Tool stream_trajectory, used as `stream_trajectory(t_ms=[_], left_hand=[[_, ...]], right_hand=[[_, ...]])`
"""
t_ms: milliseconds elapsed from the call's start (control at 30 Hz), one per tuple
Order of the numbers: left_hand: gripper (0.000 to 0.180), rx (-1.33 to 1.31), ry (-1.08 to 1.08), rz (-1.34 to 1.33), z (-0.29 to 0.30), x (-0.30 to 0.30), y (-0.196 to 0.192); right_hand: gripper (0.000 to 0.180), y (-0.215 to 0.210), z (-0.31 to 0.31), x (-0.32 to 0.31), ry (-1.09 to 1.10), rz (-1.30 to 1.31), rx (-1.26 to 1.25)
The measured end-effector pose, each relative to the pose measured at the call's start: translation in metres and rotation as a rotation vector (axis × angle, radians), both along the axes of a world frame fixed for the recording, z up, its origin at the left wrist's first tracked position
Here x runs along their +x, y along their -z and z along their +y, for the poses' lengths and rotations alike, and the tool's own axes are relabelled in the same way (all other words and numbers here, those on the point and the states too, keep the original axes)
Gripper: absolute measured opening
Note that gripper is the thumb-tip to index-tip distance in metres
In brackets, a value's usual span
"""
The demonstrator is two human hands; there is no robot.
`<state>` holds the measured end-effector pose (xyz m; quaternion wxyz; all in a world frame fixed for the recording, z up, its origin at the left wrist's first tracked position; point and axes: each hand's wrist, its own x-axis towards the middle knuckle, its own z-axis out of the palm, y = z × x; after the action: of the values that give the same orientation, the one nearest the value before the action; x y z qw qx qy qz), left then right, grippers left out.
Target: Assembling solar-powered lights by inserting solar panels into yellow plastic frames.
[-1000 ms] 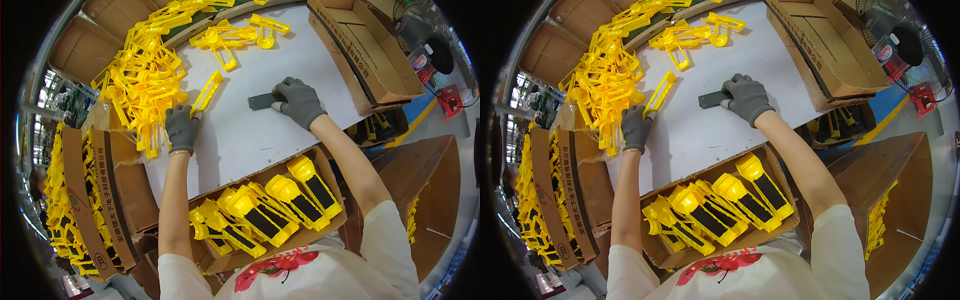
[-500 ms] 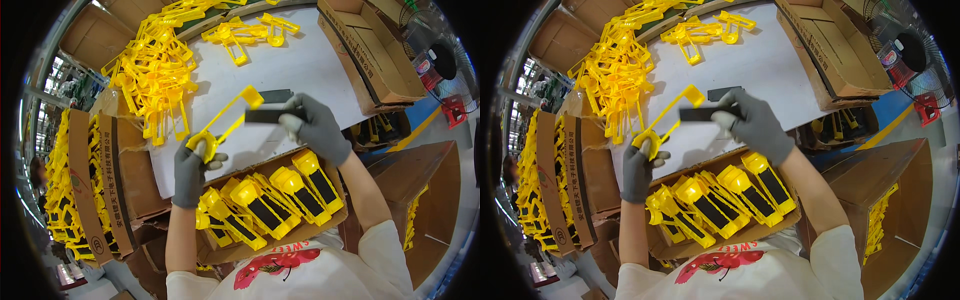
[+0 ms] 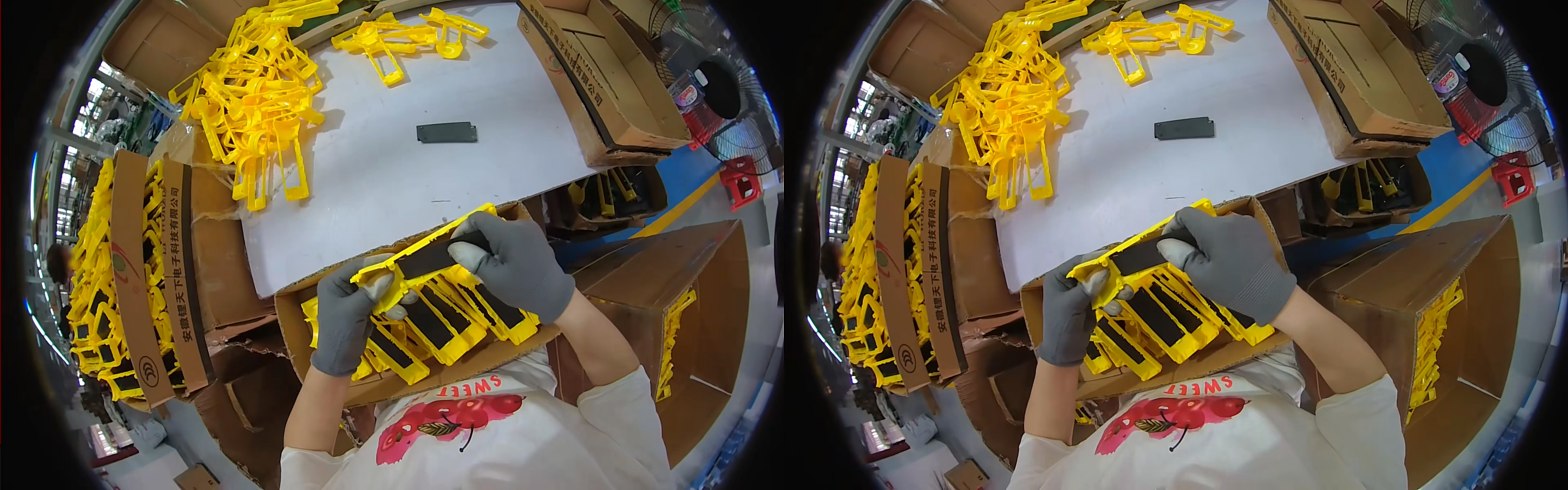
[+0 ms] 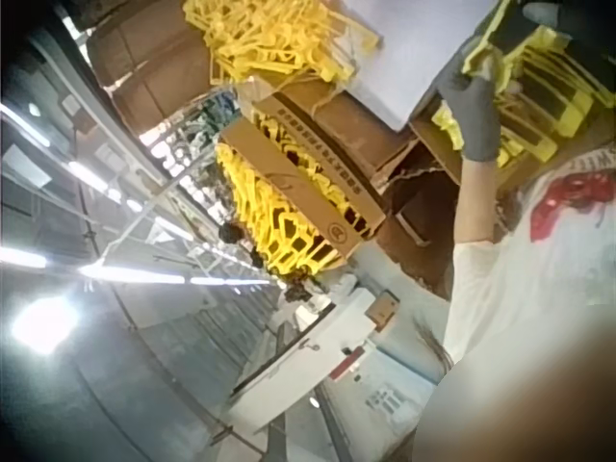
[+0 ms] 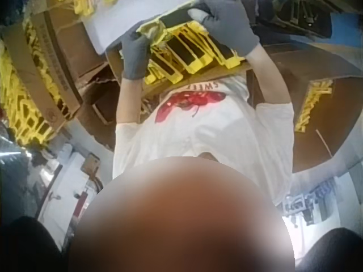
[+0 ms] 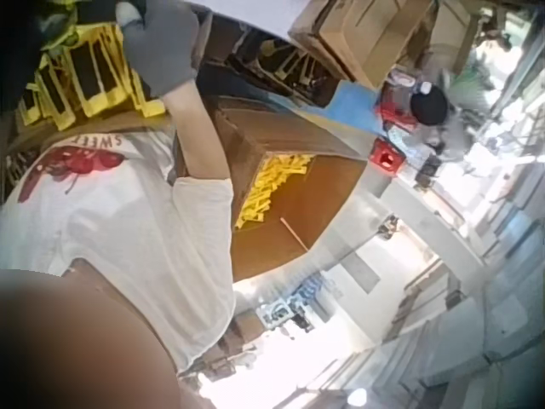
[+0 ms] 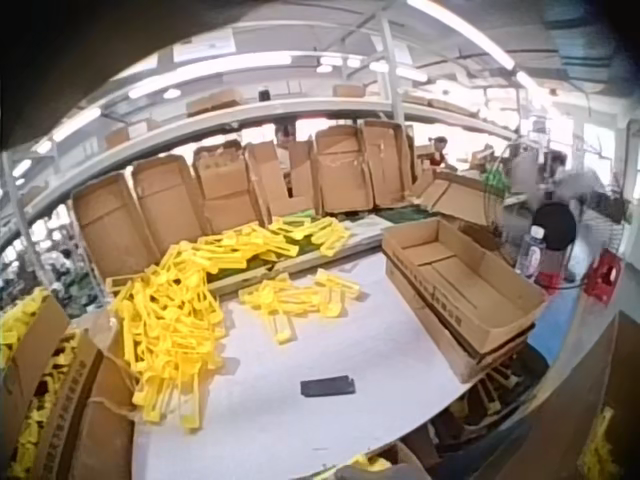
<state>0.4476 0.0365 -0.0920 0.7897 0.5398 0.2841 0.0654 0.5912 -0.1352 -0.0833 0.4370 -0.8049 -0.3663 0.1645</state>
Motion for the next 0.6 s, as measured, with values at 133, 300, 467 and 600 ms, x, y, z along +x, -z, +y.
stream_trajectory(t_ms=[133,300,467,600], left_hand=[[0.024,-0.074,-0.018,0.003,-0.009,-0.006,-0.001],[0.026,0.042,-0.006,0.114,-0.023,-0.009,-0.003],[0.023,0.08,0.032,0.123,-0.022,-0.03,-0.005],[0.022,0.096,0.113,0.11,-0.023,-0.054,-0.001]], right_hand=[[0.02,0.003,-0.005,-0.016,0.024,-0.073,0.031],[0.023,0.017,-0.009,-0.026,-0.01,-0.075,0.011],[0.046,0.004,-0.023,-0.037,0.229,-0.243,-0.094],[0.04,0.02,-0.029,-0.036,-0.035,-0.063,0.053]])
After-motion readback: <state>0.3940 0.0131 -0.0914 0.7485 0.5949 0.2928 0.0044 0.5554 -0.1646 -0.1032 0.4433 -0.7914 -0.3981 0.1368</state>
